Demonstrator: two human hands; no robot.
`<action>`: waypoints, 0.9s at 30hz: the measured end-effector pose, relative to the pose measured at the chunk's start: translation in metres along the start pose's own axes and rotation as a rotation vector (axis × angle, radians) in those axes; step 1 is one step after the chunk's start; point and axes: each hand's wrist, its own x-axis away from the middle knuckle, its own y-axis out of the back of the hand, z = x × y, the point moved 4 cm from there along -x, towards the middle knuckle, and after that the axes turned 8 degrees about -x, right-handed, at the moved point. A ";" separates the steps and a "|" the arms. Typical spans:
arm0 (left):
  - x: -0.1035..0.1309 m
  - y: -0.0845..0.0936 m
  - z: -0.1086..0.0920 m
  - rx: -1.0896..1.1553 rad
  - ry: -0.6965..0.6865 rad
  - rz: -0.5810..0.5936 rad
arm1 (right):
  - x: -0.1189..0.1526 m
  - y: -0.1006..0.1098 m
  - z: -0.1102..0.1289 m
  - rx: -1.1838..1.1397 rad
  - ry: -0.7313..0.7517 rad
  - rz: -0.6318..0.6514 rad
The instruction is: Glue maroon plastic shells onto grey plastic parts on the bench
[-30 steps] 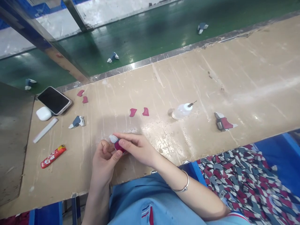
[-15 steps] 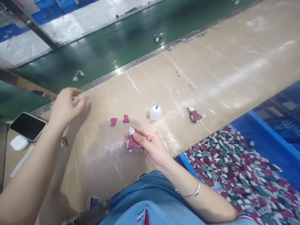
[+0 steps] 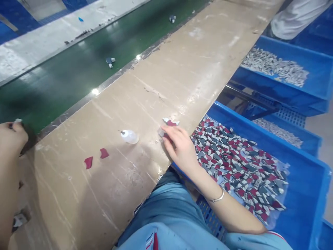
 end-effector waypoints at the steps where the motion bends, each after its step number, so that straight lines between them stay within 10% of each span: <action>1: 0.006 0.004 0.000 -0.010 0.070 -0.029 | -0.001 0.003 -0.001 0.093 0.062 -0.056; 5: 0.066 0.026 -0.004 0.054 0.306 -0.120 | 0.010 -0.004 0.015 -0.052 0.103 -0.121; 10: 0.185 0.002 -0.019 0.133 -0.289 0.428 | 0.025 -0.072 0.049 -1.226 -0.613 0.501; 14: 0.265 -0.037 -0.023 0.271 -0.460 0.650 | 0.006 -0.101 0.063 -1.680 -1.006 0.573; 20: 0.326 -0.042 -0.049 0.355 -0.146 0.396 | -0.025 -0.102 0.048 -1.327 -0.778 0.624; 27: 0.332 -0.047 -0.066 0.461 -0.048 0.371 | -0.009 -0.110 0.068 -1.070 -0.523 0.730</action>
